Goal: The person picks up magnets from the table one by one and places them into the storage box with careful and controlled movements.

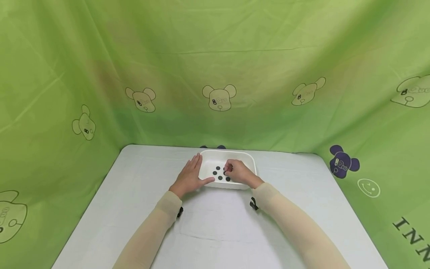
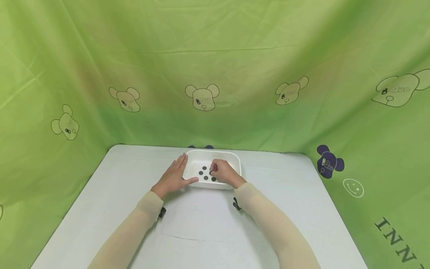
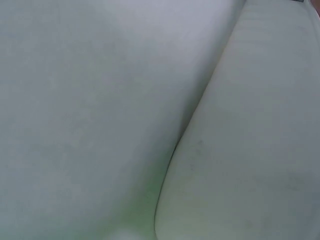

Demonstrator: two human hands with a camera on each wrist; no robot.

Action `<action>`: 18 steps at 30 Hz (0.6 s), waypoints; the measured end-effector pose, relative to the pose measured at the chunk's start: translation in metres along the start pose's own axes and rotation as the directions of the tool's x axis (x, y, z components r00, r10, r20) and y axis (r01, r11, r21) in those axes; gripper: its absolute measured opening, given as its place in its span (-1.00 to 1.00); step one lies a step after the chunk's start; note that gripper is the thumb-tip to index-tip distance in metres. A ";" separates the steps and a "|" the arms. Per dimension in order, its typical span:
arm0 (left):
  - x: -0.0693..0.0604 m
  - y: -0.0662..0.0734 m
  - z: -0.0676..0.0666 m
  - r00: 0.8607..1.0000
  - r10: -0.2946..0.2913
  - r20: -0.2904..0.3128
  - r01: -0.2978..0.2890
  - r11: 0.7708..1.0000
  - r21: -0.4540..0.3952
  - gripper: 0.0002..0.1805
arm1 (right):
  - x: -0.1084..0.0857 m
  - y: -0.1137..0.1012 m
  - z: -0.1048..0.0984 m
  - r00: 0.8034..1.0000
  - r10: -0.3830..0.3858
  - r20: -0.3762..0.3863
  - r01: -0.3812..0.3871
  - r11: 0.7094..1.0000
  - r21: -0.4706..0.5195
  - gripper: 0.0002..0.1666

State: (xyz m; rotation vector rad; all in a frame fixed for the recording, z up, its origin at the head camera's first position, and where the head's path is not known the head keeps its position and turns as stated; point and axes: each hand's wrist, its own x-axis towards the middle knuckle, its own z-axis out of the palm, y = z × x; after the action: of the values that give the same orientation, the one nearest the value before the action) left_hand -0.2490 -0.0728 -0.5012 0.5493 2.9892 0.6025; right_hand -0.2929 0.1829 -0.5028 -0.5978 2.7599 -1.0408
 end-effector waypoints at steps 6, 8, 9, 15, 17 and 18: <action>0.000 0.000 -0.001 1.000 -0.001 0.004 0.001 1.000 0.000 0.30 | 0.003 0.002 0.001 1.000 -0.013 -0.006 0.013 1.000 -0.025 -0.84; 0.001 0.000 0.000 1.000 0.001 0.002 -0.001 1.000 -0.002 0.31 | 0.003 0.002 0.001 1.000 -0.007 -0.002 0.007 1.000 -0.025 -0.84; 0.001 0.000 0.000 1.000 0.002 0.001 -0.002 1.000 -0.003 0.31 | 0.003 0.002 0.001 1.000 -0.003 0.001 0.003 1.000 -0.024 -0.84; 0.001 -0.001 0.001 1.000 0.000 0.006 0.000 1.000 0.003 0.31 | 0.003 0.002 0.001 1.000 -0.002 0.011 0.002 1.000 -0.027 -0.85; 0.001 0.000 0.000 1.000 0.000 0.005 0.000 1.000 0.002 0.31 | 0.003 0.002 0.002 1.000 -0.004 0.012 0.004 0.999 -0.033 -0.85; 0.001 0.000 0.000 1.000 0.000 0.004 0.000 1.000 0.000 0.31 | 0.003 0.002 0.002 1.000 -0.002 0.013 0.003 0.999 -0.034 -0.85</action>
State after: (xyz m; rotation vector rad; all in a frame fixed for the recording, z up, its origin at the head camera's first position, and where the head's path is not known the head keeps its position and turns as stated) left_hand -0.2498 -0.0729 -0.5011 0.5504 2.9851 0.6010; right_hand -0.2960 0.1818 -0.5057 -0.6102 2.7719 -0.9893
